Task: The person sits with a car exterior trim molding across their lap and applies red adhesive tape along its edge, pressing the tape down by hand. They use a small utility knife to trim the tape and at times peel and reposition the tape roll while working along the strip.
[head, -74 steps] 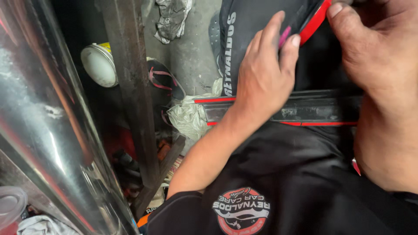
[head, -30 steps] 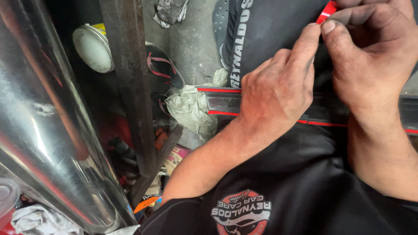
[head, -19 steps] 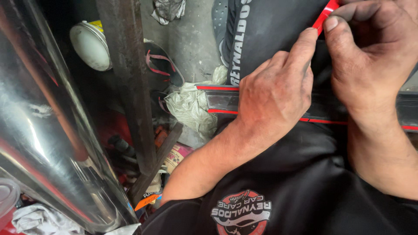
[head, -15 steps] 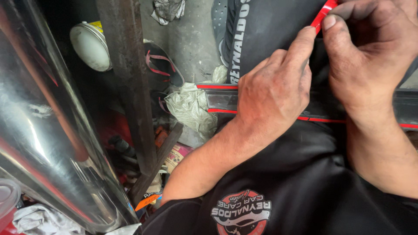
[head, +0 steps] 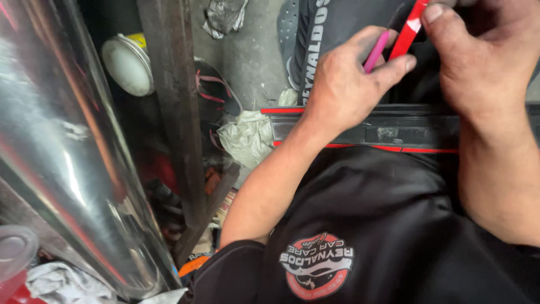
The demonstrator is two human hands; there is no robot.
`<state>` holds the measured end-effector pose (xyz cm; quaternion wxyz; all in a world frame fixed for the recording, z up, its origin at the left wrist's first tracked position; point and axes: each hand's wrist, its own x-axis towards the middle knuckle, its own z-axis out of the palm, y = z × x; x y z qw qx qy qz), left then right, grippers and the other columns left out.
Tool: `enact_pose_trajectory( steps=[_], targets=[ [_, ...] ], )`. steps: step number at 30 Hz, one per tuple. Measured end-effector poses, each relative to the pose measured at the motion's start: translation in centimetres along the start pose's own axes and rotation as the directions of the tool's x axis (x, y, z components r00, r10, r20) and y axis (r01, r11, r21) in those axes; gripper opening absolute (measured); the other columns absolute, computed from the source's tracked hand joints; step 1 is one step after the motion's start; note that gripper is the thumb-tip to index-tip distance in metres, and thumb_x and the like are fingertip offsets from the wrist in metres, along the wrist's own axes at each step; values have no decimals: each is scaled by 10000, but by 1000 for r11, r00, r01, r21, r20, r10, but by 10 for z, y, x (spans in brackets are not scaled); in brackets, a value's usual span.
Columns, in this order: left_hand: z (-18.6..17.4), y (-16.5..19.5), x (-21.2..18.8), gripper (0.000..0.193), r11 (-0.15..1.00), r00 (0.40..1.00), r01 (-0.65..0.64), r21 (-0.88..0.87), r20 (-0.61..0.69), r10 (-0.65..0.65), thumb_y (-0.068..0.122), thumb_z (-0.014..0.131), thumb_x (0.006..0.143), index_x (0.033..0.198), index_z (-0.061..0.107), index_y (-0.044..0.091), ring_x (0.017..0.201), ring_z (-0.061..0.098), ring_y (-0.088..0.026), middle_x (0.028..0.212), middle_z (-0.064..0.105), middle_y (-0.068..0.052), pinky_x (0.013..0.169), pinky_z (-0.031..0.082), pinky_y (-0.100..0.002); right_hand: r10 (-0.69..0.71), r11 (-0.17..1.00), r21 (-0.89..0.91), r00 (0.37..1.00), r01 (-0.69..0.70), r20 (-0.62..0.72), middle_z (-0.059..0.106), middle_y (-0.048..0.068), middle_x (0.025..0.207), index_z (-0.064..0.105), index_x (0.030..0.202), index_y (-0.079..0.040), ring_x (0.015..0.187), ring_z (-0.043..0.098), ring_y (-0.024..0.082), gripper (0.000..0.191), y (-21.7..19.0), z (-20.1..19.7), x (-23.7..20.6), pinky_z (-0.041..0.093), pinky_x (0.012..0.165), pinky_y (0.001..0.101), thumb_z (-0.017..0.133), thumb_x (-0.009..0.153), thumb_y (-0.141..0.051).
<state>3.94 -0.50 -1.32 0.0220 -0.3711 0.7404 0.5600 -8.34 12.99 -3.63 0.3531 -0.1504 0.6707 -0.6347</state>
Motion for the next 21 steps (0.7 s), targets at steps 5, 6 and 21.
enact_pose_trajectory(
  steps=[5, 6, 21],
  targets=[
    [2, -1, 4, 309, 952, 999, -32, -304, -22, 26, 288, 772, 970, 900, 682, 1, 605, 565, -63, 677, 619, -5, 602, 509, -273, 31, 997, 69, 996, -26, -81, 678, 4, 1114, 633, 1277, -2, 973, 609, 82, 176, 1, -9, -6, 491, 902, 228, 709, 1145, -90],
    [1, 0, 5, 302, 903, 999, 28, -429, 27, -18, 285, 766, 957, 908, 659, 7, 588, 556, -68, 687, 623, -11, 555, 482, -266, 34, 994, 107, 993, -22, -113, 653, 18, 1088, 622, 1258, 1, 937, 590, 98, 174, 1, -10, -10, 478, 857, 246, 692, 1146, -112],
    [-17, 12, 12, 408, 606, 999, 44, -794, 25, -40, 277, 773, 931, 1176, 636, -19, 557, 556, -90, 759, 641, -81, 448, 407, -239, -383, 911, 213, 916, 354, 118, 593, 182, 1470, 647, 1227, -2, 1251, 656, 210, 365, -19, -8, -1, 558, 1122, 335, 803, 1008, -249]
  ],
)
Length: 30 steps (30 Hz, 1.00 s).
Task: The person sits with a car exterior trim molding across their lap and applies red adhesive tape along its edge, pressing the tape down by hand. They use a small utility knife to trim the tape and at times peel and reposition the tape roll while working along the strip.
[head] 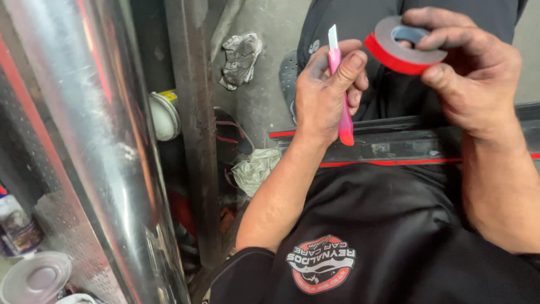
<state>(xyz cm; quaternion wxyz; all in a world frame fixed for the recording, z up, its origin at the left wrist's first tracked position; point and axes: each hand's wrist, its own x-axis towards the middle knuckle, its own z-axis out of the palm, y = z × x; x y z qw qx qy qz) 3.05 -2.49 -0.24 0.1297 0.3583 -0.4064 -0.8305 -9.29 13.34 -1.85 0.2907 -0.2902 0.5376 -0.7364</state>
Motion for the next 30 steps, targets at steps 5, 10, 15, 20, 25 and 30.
enact_pose_trajectory(
  steps=[5, 10, 15, 20, 25, 30],
  targets=[
    [-12, -7, 3, 439, 995, 996, 12, -100, 86, -3, 250, 758, 944, 1257, 591, -8, 562, 563, -117, 788, 644, -106, 456, 408, -260, -19, 996, 87, 993, 9, 116, 616, 226, 1399, 632, 1255, 12, 1233, 660, 239, 368, 4, -2, -5, 578, 1085, 346, 742, 1095, -300],
    [-9, -18, 3, 349, 973, 989, 48, -225, 146, -15, 267, 713, 1021, 1204, 584, -2, 568, 543, -119, 801, 629, -108, 460, 400, -271, 17, 973, 229, 999, -27, 43, 643, 243, 1311, 567, 1335, 0, 1000, 707, 247, 469, 19, -2, -11, 614, 847, 332, 631, 1136, -420],
    [1, -9, -23, 378, 971, 998, -70, 228, 17, 68, 339, 610, 1068, 1259, 659, 17, 599, 544, -87, 792, 652, -75, 508, 428, -243, -15, 982, 185, 992, 38, -125, 622, 197, 1193, 501, 1282, 2, 985, 625, 225, 519, 40, -7, -25, 492, 753, 278, 502, 1195, -509],
    [9, 2, -63, 285, 554, 861, -484, 677, 258, 437, 271, 615, 1135, 1376, 632, 120, 822, 667, -129, 956, 690, -42, 779, 556, -271, 44, 965, 261, 960, 31, -277, 592, 138, 1032, 498, 1178, -33, 867, 596, 222, 572, 56, -11, -30, 441, 700, 286, 432, 1161, -601],
    [24, 8, -71, 275, 325, 800, -546, 772, 365, 476, 200, 657, 1138, 1397, 595, 131, 856, 698, -212, 939, 705, -62, 809, 565, -326, -44, 994, 87, 958, 71, -283, 572, 127, 948, 518, 1199, -2, 837, 580, 216, 607, 62, -7, -30, 468, 773, 308, 419, 1165, -600],
    [38, 10, -80, 333, 291, 818, -526, 799, 381, 432, 165, 613, 1104, 1416, 527, 86, 844, 693, -244, 923, 691, -74, 771, 551, -363, -197, 974, -171, 927, 149, -318, 587, 155, 998, 537, 1184, 24, 849, 594, 208, 612, 56, -15, -30, 482, 774, 298, 429, 1182, -579]
  ],
)
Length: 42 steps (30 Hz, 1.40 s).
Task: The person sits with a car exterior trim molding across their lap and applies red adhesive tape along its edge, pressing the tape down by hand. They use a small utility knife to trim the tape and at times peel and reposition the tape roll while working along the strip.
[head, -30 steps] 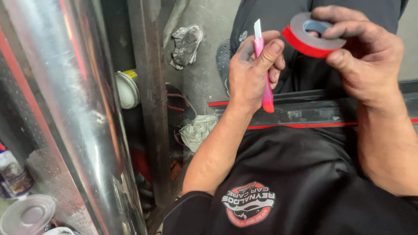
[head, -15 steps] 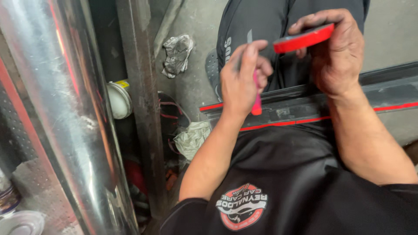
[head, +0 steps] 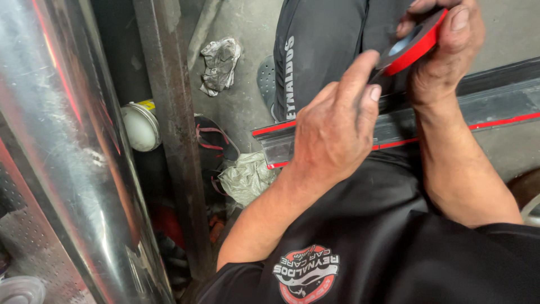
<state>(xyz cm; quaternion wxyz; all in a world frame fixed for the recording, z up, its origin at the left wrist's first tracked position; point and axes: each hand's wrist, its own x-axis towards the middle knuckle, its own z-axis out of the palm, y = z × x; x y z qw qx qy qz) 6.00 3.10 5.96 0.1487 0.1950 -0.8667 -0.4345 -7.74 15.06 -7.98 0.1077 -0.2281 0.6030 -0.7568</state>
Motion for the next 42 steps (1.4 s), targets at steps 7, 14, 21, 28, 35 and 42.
enact_pose_trajectory(
  steps=[7, 14, 21, 28, 35, 42],
  targets=[
    [12, 0, -3, 199, 995, 999, -48, 84, -14, 49, 166, 658, 1124, 1305, 586, 124, 875, 692, -208, 925, 682, -39, 794, 559, -338, -67, 990, -122, 998, 66, -4, 619, 154, 952, 602, 1134, 75, 806, 601, 199, 639, 0, -2, -2, 460, 725, 287, 427, 1193, -538],
    [13, 9, -1, 263, 983, 994, -103, 149, -20, 107, 135, 701, 1048, 1285, 592, 103, 845, 635, -221, 893, 611, -42, 765, 533, -340, -154, 963, -239, 982, 123, -112, 665, 145, 862, 650, 1034, 68, 713, 608, 179, 677, -4, 4, 2, 441, 634, 287, 420, 1181, -551],
    [14, 12, 4, 125, 985, 995, -81, 154, -47, 89, 136, 691, 1078, 1145, 584, 128, 795, 635, -207, 847, 595, -32, 735, 526, -338, -210, 887, -425, 978, 182, -20, 606, 110, 726, 665, 871, 37, 705, 553, 216, 613, -14, -8, 6, 402, 670, 328, 441, 1214, -420],
    [20, 12, 7, 148, 976, 992, -98, 192, -57, 111, 111, 688, 1051, 1072, 542, 104, 779, 641, -228, 831, 589, -40, 709, 523, -364, -118, 967, -228, 993, 109, -23, 560, 172, 723, 573, 816, 94, 622, 482, 226, 525, -1, -16, 4, 334, 596, 327, 555, 1198, -267],
    [24, 11, 8, 172, 971, 990, -111, 211, -60, 126, 104, 702, 1017, 1059, 536, 94, 768, 642, -225, 806, 581, -42, 684, 521, -373, -175, 984, -42, 984, 174, -17, 558, 176, 708, 538, 810, 88, 606, 509, 236, 509, 6, -14, 3, 393, 585, 339, 553, 1204, -235],
    [24, 12, 9, 172, 972, 990, -117, 205, -51, 130, 106, 702, 1026, 1056, 533, 93, 775, 648, -221, 803, 580, -44, 688, 529, -366, -193, 974, -125, 981, 190, -16, 555, 161, 699, 550, 800, 85, 590, 481, 215, 528, 1, -14, 6, 326, 557, 310, 544, 1213, -245]
  ],
)
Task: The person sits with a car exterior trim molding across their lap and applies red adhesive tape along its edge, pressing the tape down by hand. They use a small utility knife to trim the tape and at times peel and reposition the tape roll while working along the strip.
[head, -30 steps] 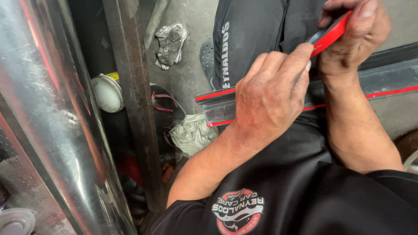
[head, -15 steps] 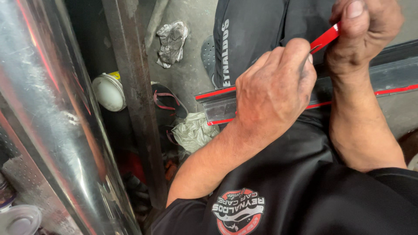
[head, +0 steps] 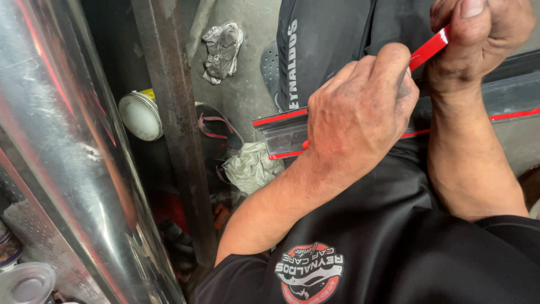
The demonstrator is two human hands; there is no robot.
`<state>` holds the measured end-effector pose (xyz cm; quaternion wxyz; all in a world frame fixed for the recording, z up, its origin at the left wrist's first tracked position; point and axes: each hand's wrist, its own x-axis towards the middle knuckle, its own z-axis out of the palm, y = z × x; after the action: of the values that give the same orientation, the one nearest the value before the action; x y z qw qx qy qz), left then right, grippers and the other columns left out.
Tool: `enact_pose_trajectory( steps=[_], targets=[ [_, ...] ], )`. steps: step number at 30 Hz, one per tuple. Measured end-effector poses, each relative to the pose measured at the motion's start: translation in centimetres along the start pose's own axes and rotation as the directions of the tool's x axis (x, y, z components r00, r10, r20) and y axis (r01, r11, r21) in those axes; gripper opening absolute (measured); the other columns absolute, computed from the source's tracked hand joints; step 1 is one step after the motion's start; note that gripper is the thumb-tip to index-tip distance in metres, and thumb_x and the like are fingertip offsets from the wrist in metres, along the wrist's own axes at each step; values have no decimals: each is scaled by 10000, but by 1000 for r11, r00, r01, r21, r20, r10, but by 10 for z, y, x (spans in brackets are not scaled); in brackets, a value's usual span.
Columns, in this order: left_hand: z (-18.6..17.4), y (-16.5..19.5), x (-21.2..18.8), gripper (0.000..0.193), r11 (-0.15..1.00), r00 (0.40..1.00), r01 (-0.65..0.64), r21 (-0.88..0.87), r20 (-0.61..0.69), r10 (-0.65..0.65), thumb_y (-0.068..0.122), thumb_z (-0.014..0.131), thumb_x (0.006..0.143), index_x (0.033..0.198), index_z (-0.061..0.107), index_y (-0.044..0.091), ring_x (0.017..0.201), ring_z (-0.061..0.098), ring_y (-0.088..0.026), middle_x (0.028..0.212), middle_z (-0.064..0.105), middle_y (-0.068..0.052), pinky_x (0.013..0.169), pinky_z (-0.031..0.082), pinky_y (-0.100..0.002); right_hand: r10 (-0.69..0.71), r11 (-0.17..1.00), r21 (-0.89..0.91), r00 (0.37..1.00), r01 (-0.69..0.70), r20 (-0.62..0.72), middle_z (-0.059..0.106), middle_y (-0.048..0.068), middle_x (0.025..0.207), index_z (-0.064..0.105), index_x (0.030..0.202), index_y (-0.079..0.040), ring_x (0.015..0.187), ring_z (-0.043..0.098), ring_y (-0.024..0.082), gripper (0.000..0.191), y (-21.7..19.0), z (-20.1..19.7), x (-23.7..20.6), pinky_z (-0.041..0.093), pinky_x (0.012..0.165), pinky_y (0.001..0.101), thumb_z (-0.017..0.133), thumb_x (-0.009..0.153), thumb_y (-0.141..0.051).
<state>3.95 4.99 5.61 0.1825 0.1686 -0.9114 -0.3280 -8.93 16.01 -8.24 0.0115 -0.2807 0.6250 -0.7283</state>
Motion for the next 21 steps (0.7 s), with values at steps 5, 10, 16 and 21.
enact_pose_trajectory(
  steps=[5, 10, 16, 21],
  targets=[
    [0, -1, 0, 171, 1000, 1000, -5, 7, 3, 5, 112, 702, 1024, 1055, 535, 95, 779, 646, -217, 804, 570, -43, 695, 531, -362, 39, 999, 0, 999, -39, -11, 511, 153, 657, 512, 760, 76, 550, 422, 203, 536, -3, 2, 0, 268, 531, 309, 539, 1194, -237],
    [2, -3, 0, 167, 1000, 1000, 3, 7, 15, -3, 114, 701, 1025, 1059, 539, 97, 779, 644, -210, 802, 566, -35, 704, 537, -356, 61, 997, 43, 998, -61, -7, 499, 142, 647, 499, 748, 63, 533, 406, 193, 550, 1, 2, -1, 259, 518, 296, 527, 1197, -252],
    [5, -3, 1, 169, 1000, 1000, 13, 18, 18, -14, 114, 705, 1018, 1058, 542, 106, 776, 641, -200, 797, 561, -29, 702, 539, -349, 143, 982, 127, 989, -138, -31, 509, 176, 669, 485, 790, 94, 550, 442, 234, 581, 11, -3, -10, 312, 531, 319, 563, 1238, -267],
    [6, -4, 1, 182, 999, 1000, 6, 33, 17, -7, 116, 716, 1004, 1059, 542, 114, 778, 633, -197, 805, 561, -26, 702, 535, -346, 157, 974, 173, 987, -148, -40, 501, 182, 651, 506, 817, 93, 547, 486, 263, 566, 23, -7, -12, 336, 515, 334, 574, 1235, -283]
  ],
)
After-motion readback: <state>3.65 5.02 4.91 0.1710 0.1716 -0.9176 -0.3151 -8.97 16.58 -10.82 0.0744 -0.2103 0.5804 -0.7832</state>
